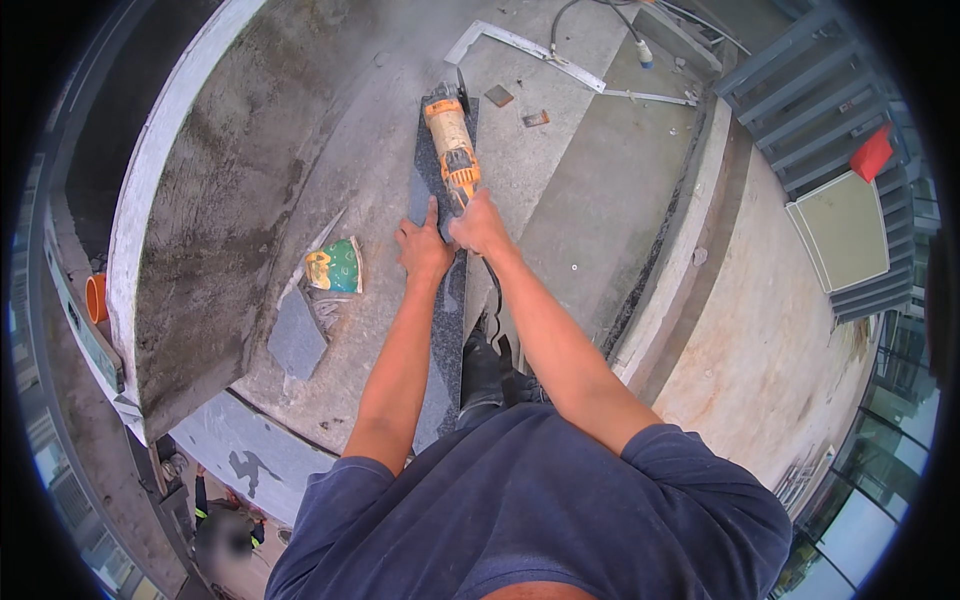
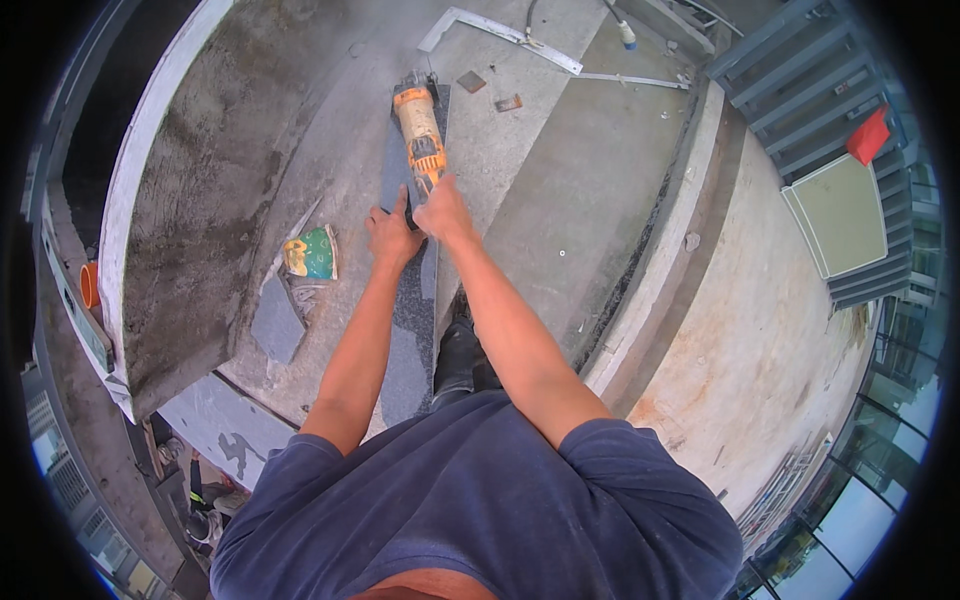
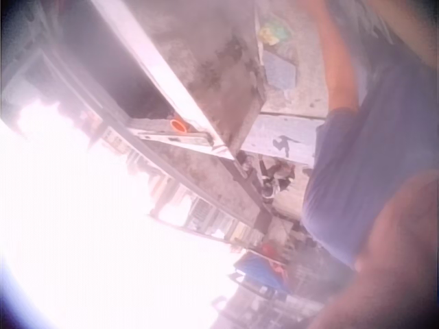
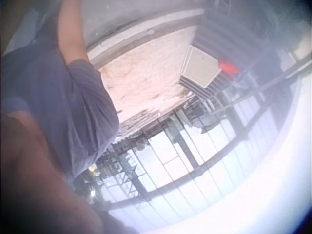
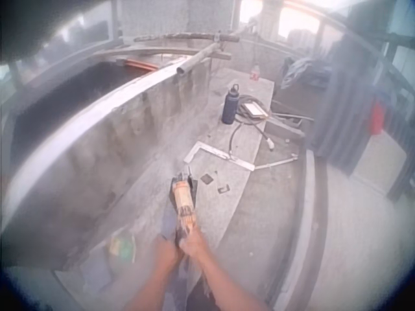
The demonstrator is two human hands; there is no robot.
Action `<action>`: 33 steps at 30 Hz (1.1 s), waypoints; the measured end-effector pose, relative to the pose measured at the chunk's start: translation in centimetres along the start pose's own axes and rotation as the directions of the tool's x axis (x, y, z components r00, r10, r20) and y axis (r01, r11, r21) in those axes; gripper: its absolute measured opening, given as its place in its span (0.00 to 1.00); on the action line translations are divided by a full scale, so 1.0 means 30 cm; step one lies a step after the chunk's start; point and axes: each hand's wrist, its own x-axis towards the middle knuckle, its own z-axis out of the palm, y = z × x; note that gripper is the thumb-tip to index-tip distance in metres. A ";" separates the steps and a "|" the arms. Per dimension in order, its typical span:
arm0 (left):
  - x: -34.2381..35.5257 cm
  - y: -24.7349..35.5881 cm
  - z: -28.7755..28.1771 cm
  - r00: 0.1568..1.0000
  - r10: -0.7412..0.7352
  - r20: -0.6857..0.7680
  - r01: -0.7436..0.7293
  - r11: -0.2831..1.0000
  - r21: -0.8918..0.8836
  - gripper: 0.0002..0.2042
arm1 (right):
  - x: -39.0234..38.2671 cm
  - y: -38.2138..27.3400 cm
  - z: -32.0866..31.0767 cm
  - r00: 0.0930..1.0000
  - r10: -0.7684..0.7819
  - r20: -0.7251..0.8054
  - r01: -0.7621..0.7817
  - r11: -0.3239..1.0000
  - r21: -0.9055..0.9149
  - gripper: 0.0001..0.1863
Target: The person uses a spirit level to check the vertical alignment of a concrete wall, then uses an angle grinder to cut a long stone slab into smaller pieces. The person handles the slab and grinder with both hands while another worker mixes cement nearby.
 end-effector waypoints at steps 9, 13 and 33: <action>0.023 -0.003 0.009 0.999 0.005 -0.054 -0.003 1.000 0.027 0.53 | -0.056 -0.092 -0.082 0.994 0.062 0.085 -0.067 0.996 0.062 0.37; 0.026 0.024 -0.005 0.999 -0.019 -0.031 0.018 1.000 -0.007 0.53 | -0.061 0.021 -0.015 0.995 -0.078 -0.055 0.077 0.997 -0.024 0.38; 0.034 0.017 0.004 0.999 -0.022 -0.024 0.023 0.999 0.032 0.50 | -0.015 0.034 -0.004 0.998 -0.058 -0.024 0.058 0.998 -0.030 0.38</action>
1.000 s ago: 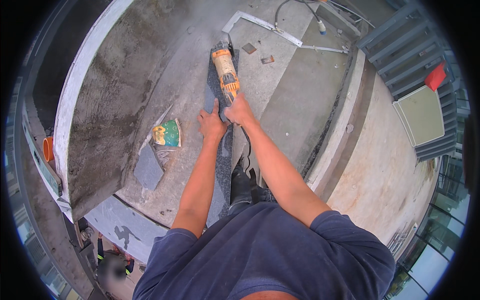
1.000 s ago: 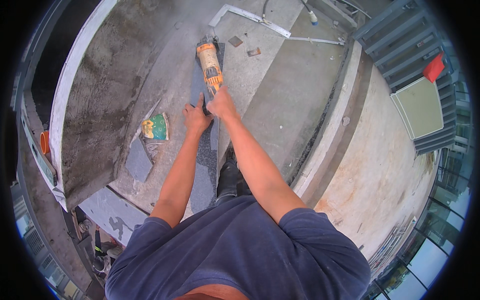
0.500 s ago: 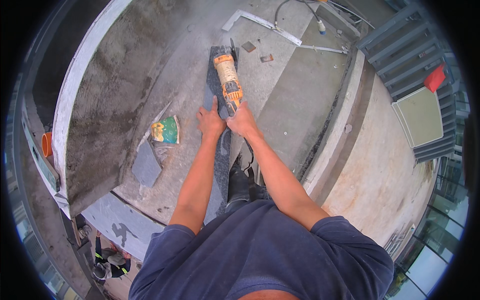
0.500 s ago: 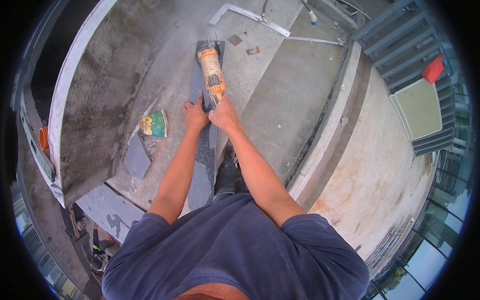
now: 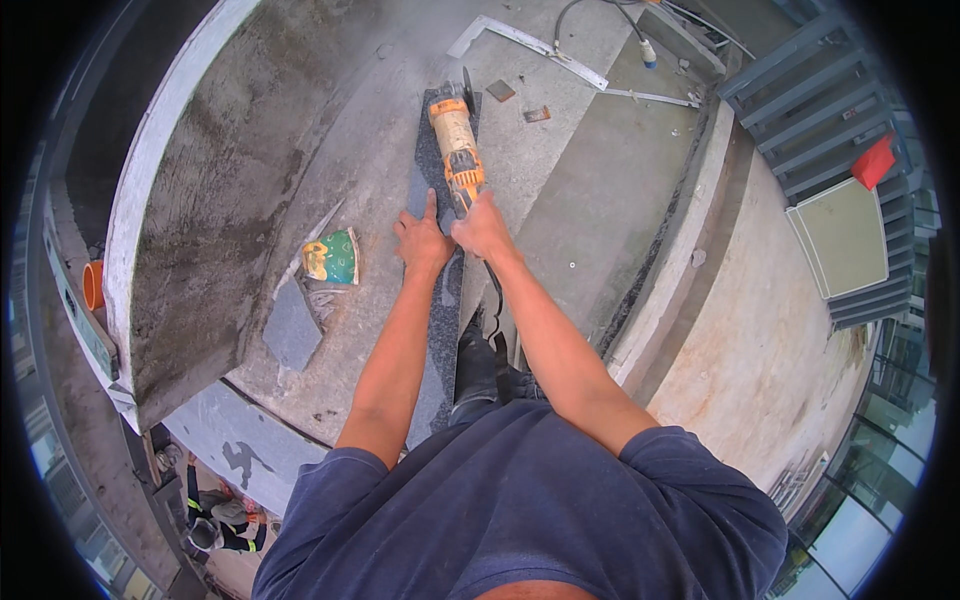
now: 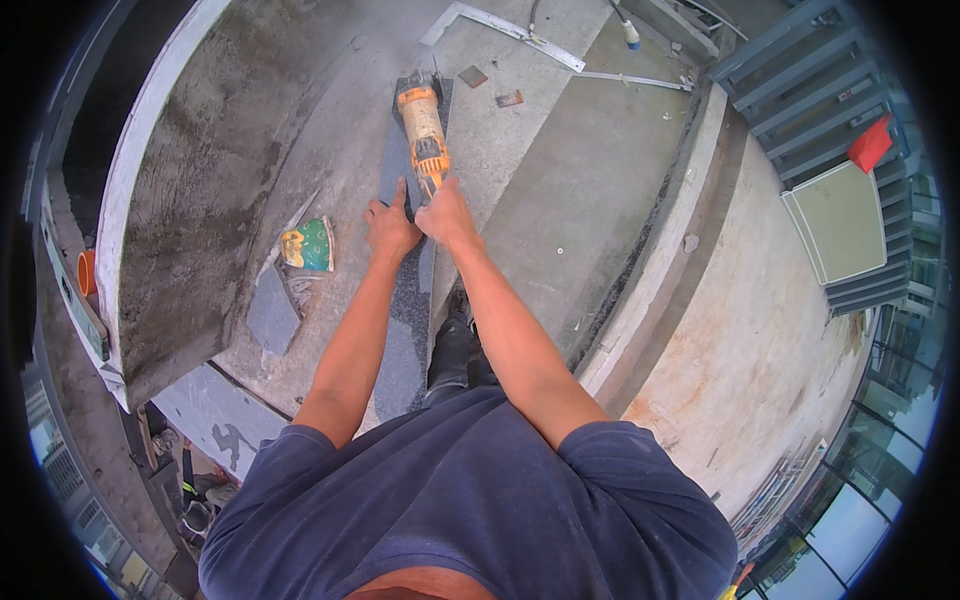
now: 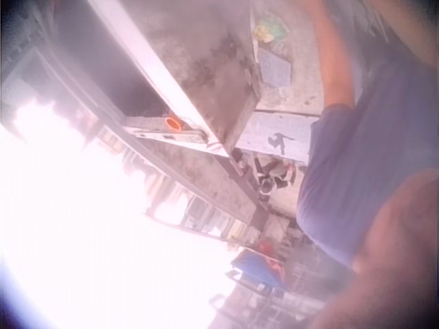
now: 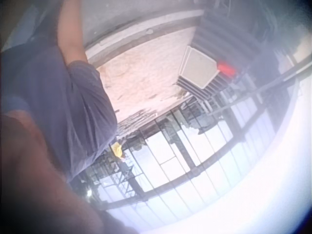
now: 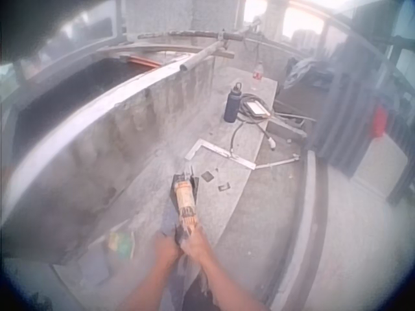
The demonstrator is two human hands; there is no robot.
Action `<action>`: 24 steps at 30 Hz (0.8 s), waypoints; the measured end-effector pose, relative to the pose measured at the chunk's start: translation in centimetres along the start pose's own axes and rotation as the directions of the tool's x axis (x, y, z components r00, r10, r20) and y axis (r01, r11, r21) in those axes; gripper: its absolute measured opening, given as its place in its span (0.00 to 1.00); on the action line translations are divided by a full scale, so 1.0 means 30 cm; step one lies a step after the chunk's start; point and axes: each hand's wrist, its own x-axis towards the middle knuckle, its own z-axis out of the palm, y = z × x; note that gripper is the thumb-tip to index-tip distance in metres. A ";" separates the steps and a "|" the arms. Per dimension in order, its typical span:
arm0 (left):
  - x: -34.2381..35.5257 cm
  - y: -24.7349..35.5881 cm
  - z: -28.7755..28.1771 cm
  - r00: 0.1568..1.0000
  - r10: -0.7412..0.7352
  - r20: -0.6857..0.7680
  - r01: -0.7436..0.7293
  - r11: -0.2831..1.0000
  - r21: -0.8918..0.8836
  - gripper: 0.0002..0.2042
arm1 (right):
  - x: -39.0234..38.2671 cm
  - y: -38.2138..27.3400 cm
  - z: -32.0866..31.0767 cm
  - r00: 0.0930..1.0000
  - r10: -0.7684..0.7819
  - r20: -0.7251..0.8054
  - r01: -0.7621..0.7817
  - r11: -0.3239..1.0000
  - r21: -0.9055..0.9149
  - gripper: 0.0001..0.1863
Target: The person uses a spirit level to check the vertical alignment of a concrete wall, then uses an angle grinder to cut a long stone slab into smaller pieces. The person handles the slab and grinder with both hands while another worker mixes cement nearby.
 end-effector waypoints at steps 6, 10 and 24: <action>-0.023 0.020 -0.020 1.000 0.027 0.007 -0.027 1.000 0.004 0.52 | 0.065 0.011 0.006 0.995 -0.081 -0.060 0.080 0.997 -0.017 0.35; -0.013 0.005 -0.010 1.000 0.024 -0.009 -0.024 1.000 -0.007 0.53 | 0.036 -0.012 -0.008 1.000 0.005 0.014 -0.005 1.000 -0.001 0.42; -0.027 0.031 -0.024 1.000 -0.007 0.024 0.008 1.000 -0.020 0.53 | -0.008 0.041 -0.018 1.000 -0.018 -0.006 0.018 0.999 0.050 0.37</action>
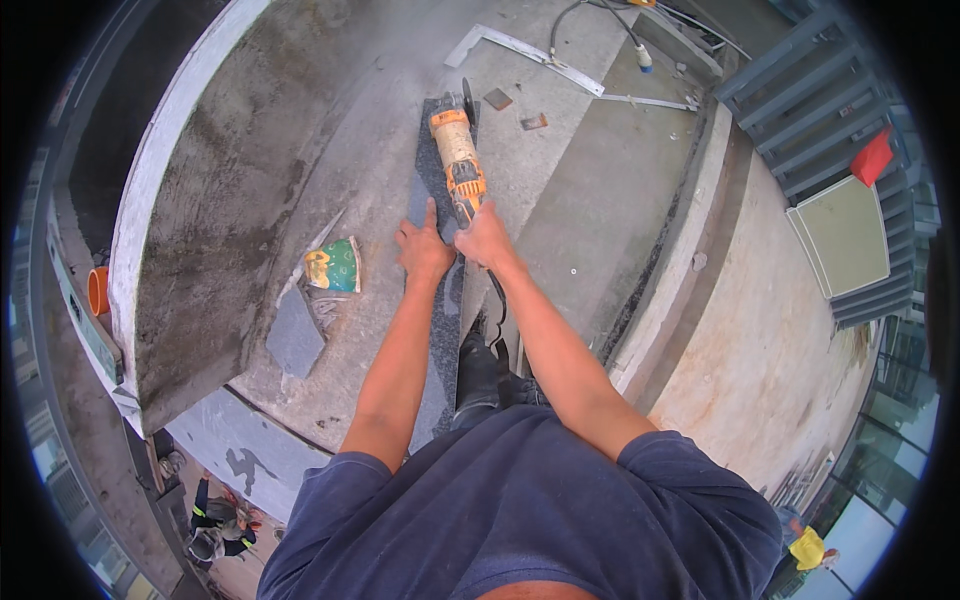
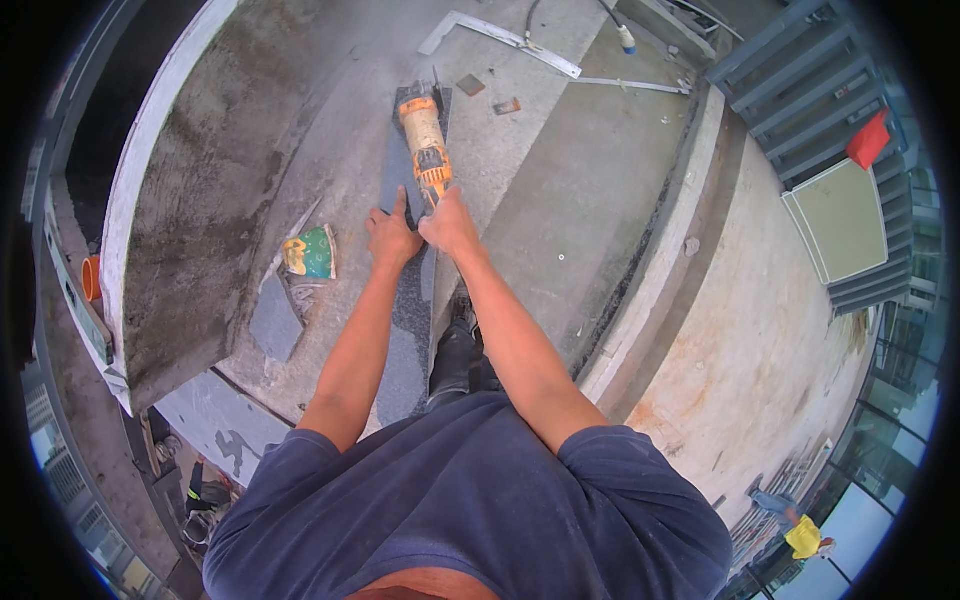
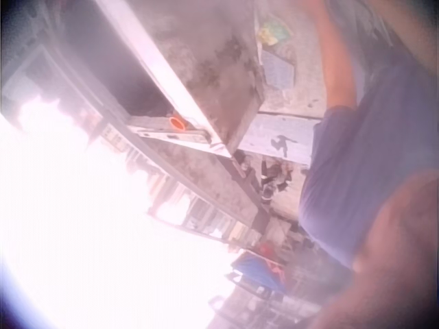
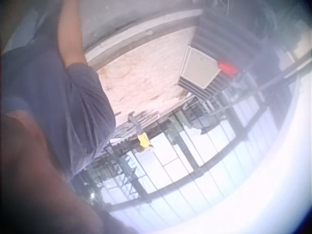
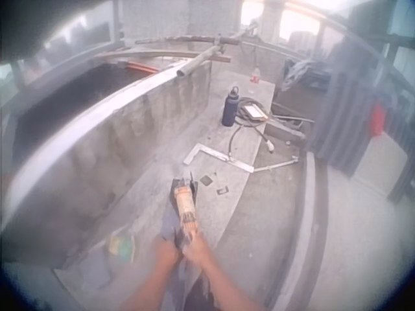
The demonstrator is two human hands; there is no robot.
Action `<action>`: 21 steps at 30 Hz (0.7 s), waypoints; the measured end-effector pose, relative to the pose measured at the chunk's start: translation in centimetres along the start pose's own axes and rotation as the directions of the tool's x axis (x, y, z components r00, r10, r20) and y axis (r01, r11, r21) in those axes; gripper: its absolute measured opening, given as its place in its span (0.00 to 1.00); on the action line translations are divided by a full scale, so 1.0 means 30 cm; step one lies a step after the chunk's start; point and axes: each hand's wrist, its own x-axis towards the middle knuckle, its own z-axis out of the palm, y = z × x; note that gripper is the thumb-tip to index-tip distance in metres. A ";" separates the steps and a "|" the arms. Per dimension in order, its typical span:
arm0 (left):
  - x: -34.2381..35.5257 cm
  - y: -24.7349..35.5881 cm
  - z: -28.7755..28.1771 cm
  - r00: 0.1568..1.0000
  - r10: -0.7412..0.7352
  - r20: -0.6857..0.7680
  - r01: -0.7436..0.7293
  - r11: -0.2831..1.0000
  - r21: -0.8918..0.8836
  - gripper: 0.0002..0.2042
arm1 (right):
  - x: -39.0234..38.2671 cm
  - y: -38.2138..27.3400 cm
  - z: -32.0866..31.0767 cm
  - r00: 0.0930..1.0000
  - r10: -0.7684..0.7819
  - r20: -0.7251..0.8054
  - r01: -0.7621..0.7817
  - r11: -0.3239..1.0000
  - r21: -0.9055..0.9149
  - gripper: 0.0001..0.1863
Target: The person uses a spirit level to check the vertical alignment of a concrete wall, then uses an angle grinder to cut a long stone slab into smaller pieces. The person handles the slab and grinder with both hands while another worker mixes cement nearby.
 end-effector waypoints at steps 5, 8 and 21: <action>0.017 -0.022 0.015 1.000 0.004 -0.023 -0.004 1.000 0.020 0.52 | 0.007 -0.066 -0.022 0.997 0.057 0.057 -0.057 0.998 0.004 0.39; 0.025 -0.028 0.026 0.999 0.005 -0.049 -0.003 0.999 0.043 0.52 | -0.001 -0.055 -0.016 1.000 -0.006 0.021 0.007 1.000 -0.022 0.41; 0.006 -0.010 0.000 1.000 -0.002 0.018 0.002 1.000 0.006 0.54 | -0.115 0.010 -0.015 1.000 -0.016 -0.013 0.015 0.993 -0.118 0.40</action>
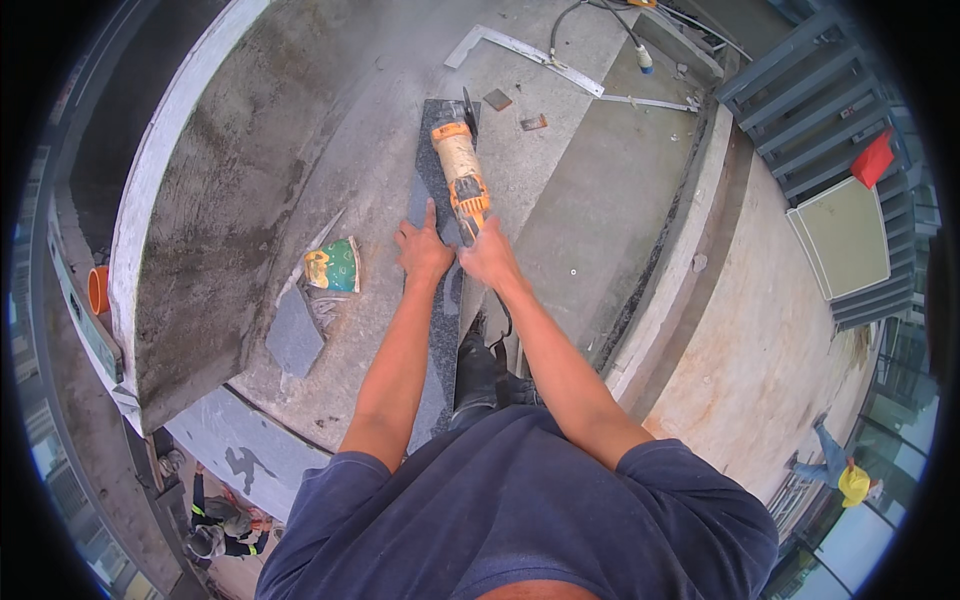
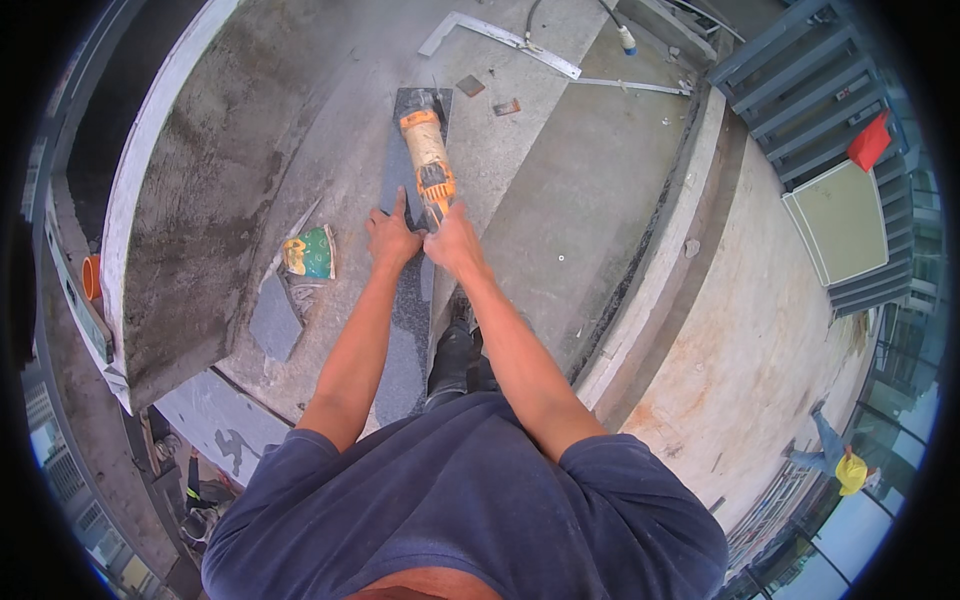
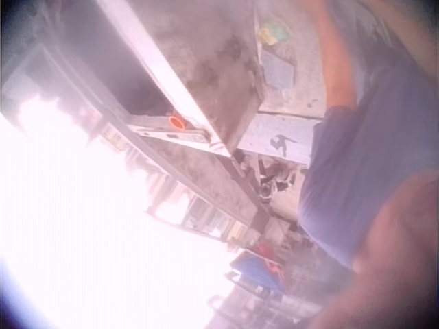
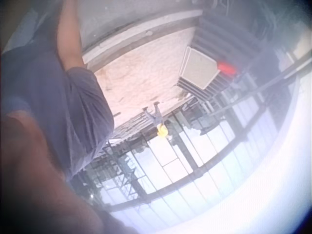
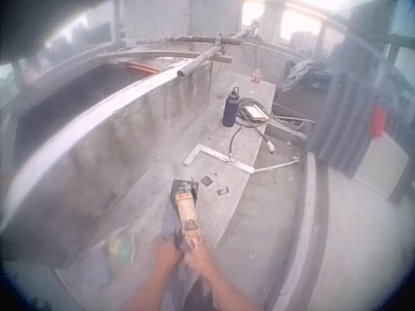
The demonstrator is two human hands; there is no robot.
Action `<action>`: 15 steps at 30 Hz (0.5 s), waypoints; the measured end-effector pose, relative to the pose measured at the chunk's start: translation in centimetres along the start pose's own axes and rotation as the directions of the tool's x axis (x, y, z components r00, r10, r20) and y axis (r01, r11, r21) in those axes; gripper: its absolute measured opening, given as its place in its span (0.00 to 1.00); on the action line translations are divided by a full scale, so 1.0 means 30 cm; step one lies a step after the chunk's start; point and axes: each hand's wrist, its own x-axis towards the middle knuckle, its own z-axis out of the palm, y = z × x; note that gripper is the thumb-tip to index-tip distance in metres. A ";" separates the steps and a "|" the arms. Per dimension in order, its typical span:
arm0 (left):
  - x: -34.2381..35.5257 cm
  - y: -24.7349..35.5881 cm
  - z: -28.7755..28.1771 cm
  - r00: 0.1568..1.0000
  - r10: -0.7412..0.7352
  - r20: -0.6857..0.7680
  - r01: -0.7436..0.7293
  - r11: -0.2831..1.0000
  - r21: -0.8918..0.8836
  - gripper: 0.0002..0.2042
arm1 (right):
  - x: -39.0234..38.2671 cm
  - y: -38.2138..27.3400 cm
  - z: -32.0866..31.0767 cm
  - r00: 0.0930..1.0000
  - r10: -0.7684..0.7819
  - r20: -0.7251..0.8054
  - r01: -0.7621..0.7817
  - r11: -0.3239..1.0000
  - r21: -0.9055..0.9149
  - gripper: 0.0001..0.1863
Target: The person uses a spirit level to check the vertical alignment of a concrete wall, then uses an angle grinder to cut a long stone slab into smaller pieces. The person handles the slab and grinder with both hands while another worker mixes cement nearby.
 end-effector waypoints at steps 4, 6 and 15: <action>0.000 0.000 0.014 1.000 0.002 -0.027 -0.002 1.000 -0.021 0.53 | 0.056 -0.009 0.000 1.000 0.008 0.020 -0.010 0.998 0.068 0.39; 0.006 -0.004 0.023 0.999 0.000 -0.049 0.001 1.000 0.018 0.52 | 0.088 -0.021 0.000 0.999 0.029 0.042 -0.032 0.996 0.088 0.39; 0.007 -0.001 0.019 0.999 -0.002 -0.043 0.004 0.999 0.052 0.50 | 0.114 -0.040 -0.013 0.998 0.051 0.048 -0.055 0.994 0.095 0.41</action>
